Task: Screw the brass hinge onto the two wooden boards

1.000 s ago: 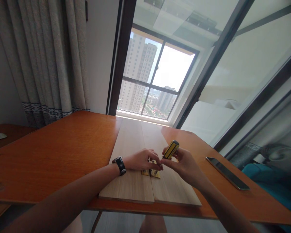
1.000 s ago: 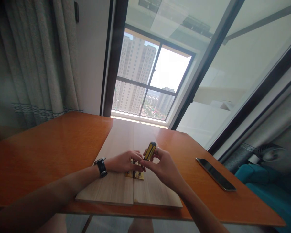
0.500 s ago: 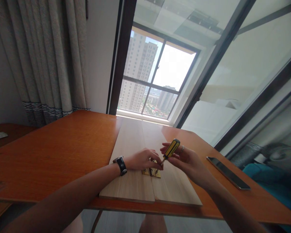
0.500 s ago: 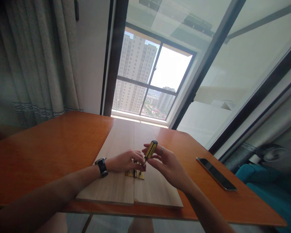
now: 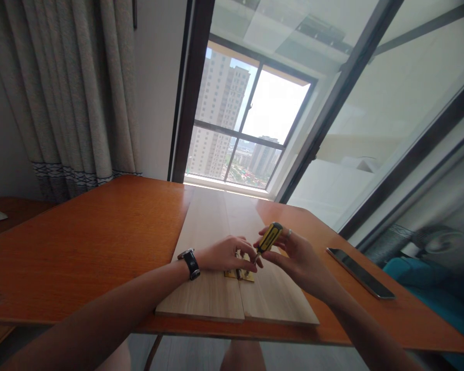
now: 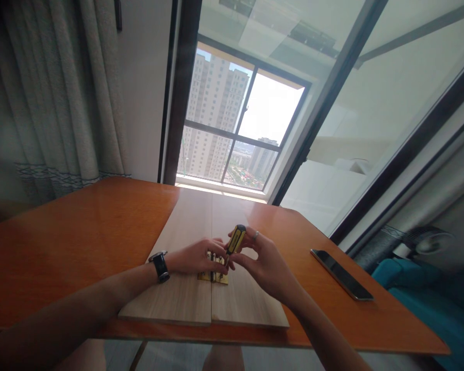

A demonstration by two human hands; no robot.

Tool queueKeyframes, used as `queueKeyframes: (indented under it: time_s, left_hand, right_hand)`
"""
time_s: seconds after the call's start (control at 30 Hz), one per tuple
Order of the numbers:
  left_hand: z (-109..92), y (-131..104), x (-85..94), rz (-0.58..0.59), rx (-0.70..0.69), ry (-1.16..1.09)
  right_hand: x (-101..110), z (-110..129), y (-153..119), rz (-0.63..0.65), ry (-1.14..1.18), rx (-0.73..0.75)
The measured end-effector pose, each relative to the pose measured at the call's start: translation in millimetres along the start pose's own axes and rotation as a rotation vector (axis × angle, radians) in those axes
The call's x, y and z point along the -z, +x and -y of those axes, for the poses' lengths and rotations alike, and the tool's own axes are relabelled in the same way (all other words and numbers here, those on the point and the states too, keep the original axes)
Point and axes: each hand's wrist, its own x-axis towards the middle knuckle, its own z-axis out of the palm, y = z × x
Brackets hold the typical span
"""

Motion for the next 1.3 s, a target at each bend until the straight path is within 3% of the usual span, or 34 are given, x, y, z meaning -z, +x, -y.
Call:
queueKeyframes:
  time_s: [0.1,0.3,0.47,0.63,0.83,1.1,1.3]
  left_hand:
    - [2,1,-0.1,0.014,-0.052,0.019]
    - [6,2,-1.1,-0.034,-0.001,0.046]
    - [9,3,-0.1,-0.039,-0.049,0.011]
    - [6,2,2.6,-0.004,-0.047,-0.011]
    - [6,2,2.0,-0.001,-0.050,-0.018]
    - [4,0,0.5,-0.083,0.005,-0.019]
    - [3,-1,0.6,-0.076,0.015,-0.012]
  right_hand:
    - [-3,5,0,-0.025,-0.104,0.025]
    - [-8,15,2,-0.035,-0.278,-0.030]
    - [-7,7,2,-0.041,-0.198,-0.038]
    - [1,-2,0,0.063,0.031,-0.027]
    - [4,0,-1,0.108,0.142,-0.091]
    - [-5,3,-1,-0.001,0.020,-0.083]
    - [-9,1,-2,0.010,-0.121,-0.072]
